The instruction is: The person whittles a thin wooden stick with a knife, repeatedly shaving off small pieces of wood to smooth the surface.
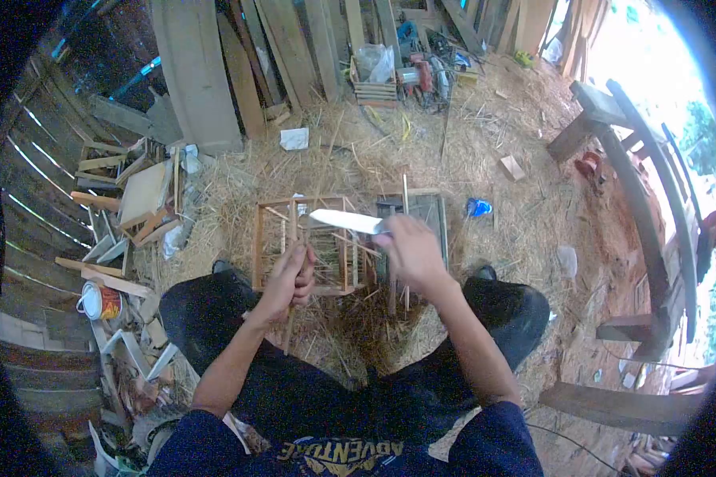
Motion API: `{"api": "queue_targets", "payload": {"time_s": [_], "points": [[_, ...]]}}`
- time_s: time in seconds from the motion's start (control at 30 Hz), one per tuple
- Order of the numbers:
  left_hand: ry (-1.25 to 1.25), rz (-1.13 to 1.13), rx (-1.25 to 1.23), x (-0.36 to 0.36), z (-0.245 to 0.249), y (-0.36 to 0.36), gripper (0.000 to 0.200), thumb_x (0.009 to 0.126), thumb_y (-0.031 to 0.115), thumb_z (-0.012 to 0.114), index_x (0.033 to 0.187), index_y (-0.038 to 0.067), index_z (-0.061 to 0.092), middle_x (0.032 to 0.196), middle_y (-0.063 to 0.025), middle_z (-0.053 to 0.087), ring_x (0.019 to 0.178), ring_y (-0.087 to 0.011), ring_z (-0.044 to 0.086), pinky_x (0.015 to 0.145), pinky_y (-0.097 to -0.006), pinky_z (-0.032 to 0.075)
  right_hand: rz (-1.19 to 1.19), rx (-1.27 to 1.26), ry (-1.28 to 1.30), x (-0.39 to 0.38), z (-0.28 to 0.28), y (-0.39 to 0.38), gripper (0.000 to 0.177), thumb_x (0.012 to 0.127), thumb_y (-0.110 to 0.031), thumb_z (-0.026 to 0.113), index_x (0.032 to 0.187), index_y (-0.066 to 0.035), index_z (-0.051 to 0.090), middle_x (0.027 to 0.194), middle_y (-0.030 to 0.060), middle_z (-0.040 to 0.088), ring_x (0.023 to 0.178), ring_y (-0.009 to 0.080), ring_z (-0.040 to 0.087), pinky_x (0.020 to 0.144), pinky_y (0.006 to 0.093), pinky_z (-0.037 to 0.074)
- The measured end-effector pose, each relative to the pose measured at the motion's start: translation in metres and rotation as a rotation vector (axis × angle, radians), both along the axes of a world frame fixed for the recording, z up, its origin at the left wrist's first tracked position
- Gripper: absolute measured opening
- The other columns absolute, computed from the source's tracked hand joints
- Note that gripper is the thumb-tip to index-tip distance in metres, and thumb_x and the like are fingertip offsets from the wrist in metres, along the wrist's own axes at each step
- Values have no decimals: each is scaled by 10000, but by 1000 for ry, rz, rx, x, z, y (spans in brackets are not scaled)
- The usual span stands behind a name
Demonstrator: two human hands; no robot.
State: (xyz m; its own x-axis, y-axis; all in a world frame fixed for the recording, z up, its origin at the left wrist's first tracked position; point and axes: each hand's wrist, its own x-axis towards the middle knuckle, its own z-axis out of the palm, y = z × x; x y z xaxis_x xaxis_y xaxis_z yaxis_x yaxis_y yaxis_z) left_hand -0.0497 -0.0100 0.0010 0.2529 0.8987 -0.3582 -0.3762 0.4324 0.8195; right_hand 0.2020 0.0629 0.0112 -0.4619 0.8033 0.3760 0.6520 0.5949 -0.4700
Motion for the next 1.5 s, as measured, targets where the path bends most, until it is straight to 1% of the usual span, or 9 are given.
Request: {"api": "queue_targets", "payload": {"time_s": [0.17,0.33,0.47,0.67,0.77,0.9,1.13,1.27,1.5], "points": [[81,1,125,21,-4,5,303,1046,421,390,998,137,482,641,66,307,503,-27,261,436,-203,218,270,-29,27,-34,2,-19,236,892,-206,568,1016,-6,547,898,168,565,880,370,561,796,463,437],[41,3,-60,34,-14,5,276,1047,374,407,993,119,498,639,83,281,498,-33,242,442,-219,194,243,41,-38,-38,9,-17,251,880,-230,596,1018,-23,561,889,134,560,921,319,559,820,414,414],[149,-91,88,27,-21,7,310,1042,387,416,895,113,428,625,69,275,456,-39,218,418,-226,201,239,140,-81,-32,14,-11,260,866,-234,615,1012,-25,564,915,136,578,917,325,563,820,416,409],[42,-196,29,26,9,-10,317,1049,404,384,915,121,427,615,60,291,440,-37,234,402,-207,224,-447,89,-52,40,32,40,216,974,-232,507,993,-21,550,834,208,585,792,410,552,698,485,417],[96,-120,86,14,1,-7,317,1053,396,377,913,116,428,623,61,293,444,-38,229,402,-208,216,-520,105,-83,59,42,39,249,998,-257,475,980,-20,547,800,200,571,765,398,557,673,476,413],[86,-78,40,4,-2,-10,321,1049,396,387,911,112,441,629,62,303,457,-34,232,405,-206,198,-269,97,-52,23,19,7,230,954,-268,517,908,-43,523,826,176,569,791,378,564,708,477,426],[37,-61,-11,-4,-7,-16,330,1033,403,421,929,103,510,639,37,391,468,-44,266,413,-215,202,194,-3,-23,-15,-1,-16,241,932,-272,553,987,-38,553,889,156,618,871,359,614,783,451,489],[42,4,41,4,-27,-15,278,1051,342,401,993,89,502,672,12,439,497,-35,276,428,-206,221,247,-166,9,-33,-15,-29,248,930,-227,548,1062,-17,540,916,194,604,889,400,601,783,480,486],[90,33,-75,9,-11,-12,186,1048,271,426,1119,108,478,694,39,388,509,-28,280,427,-203,212,293,-132,27,-47,-17,-23,244,920,-206,571,1072,-19,536,904,194,613,869,393,614,765,464,492]]}}
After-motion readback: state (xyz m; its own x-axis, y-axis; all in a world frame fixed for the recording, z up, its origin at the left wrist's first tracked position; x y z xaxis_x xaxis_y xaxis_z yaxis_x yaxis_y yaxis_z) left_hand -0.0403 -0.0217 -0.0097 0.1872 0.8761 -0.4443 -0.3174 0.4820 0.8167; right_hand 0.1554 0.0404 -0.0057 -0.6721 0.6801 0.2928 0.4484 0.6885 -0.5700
